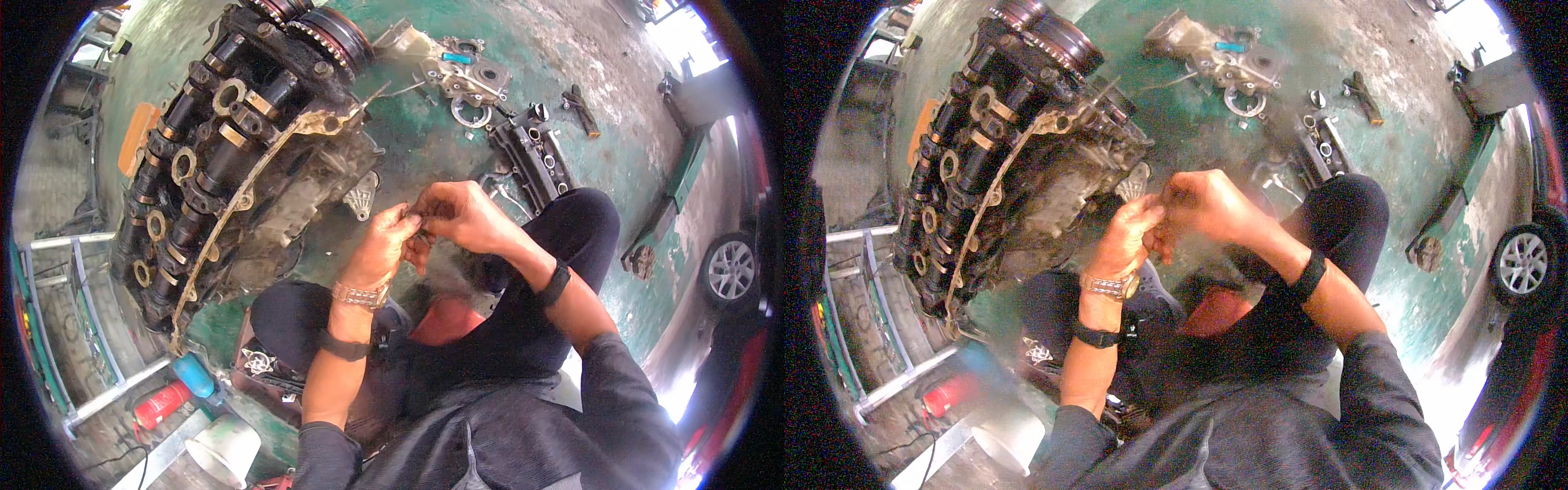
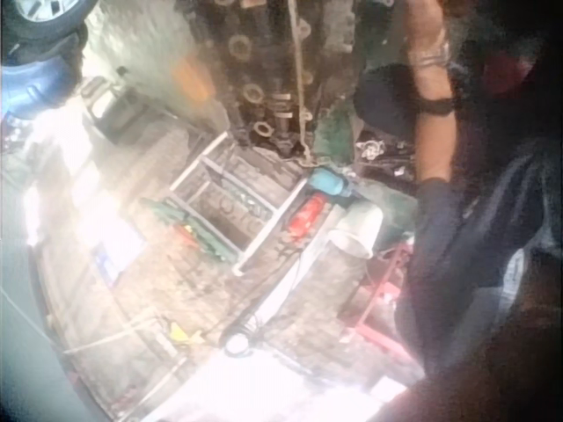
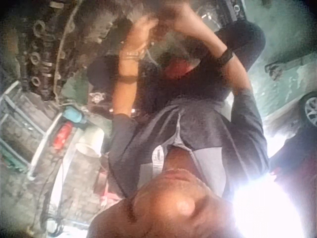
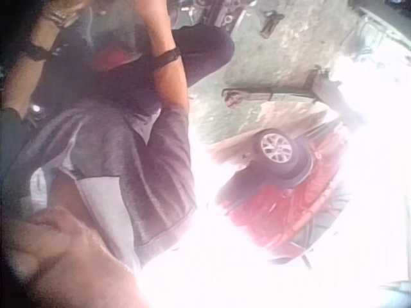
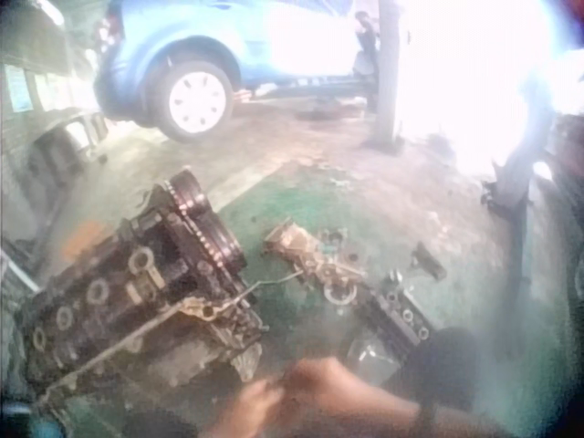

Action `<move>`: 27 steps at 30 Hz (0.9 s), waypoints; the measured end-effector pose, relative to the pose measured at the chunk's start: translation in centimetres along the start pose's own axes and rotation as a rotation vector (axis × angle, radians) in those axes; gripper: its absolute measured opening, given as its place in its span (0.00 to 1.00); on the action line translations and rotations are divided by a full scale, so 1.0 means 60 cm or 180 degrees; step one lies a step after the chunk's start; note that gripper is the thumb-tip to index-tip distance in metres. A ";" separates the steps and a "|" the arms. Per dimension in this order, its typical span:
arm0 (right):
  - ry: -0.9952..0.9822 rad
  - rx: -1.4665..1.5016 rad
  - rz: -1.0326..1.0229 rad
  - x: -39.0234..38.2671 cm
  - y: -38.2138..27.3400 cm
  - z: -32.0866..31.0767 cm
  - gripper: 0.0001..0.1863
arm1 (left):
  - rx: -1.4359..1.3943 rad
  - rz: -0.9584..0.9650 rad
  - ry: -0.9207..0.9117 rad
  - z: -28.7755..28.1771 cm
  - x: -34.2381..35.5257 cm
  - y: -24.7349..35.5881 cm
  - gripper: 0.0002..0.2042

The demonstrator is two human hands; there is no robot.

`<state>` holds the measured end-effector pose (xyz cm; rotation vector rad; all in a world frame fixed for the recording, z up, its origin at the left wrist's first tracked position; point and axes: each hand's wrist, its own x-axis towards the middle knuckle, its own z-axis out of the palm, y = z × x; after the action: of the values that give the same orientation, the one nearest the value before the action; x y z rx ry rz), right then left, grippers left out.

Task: The person sits on the floor in a garage and handles small engine parts, repeatedly picking up, inspecting, and placing them into a parts tray. The person manipulates metal components with both hands, occasionally reaching for additional items from the floor.

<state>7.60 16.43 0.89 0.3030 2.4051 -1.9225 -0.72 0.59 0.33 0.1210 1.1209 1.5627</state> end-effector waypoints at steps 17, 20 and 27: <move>0.0694 0.0451 0.0363 0.015 0.010 -0.036 0.11 | -0.2300 0.0144 0.0136 -0.064 -0.005 0.037 0.12; 0.0854 0.0974 0.0324 0.013 0.003 -0.033 0.11 | -0.2483 0.0408 -0.0235 -0.087 -0.020 0.052 0.13; 0.0913 0.1132 0.0377 0.013 -0.004 -0.035 0.12 | -0.3292 0.0850 -0.0096 -0.101 -0.051 0.085 0.13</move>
<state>6.98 18.51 1.49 0.7664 2.1152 -2.3837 -7.01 -4.84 2.03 -0.4139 0.1691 2.1881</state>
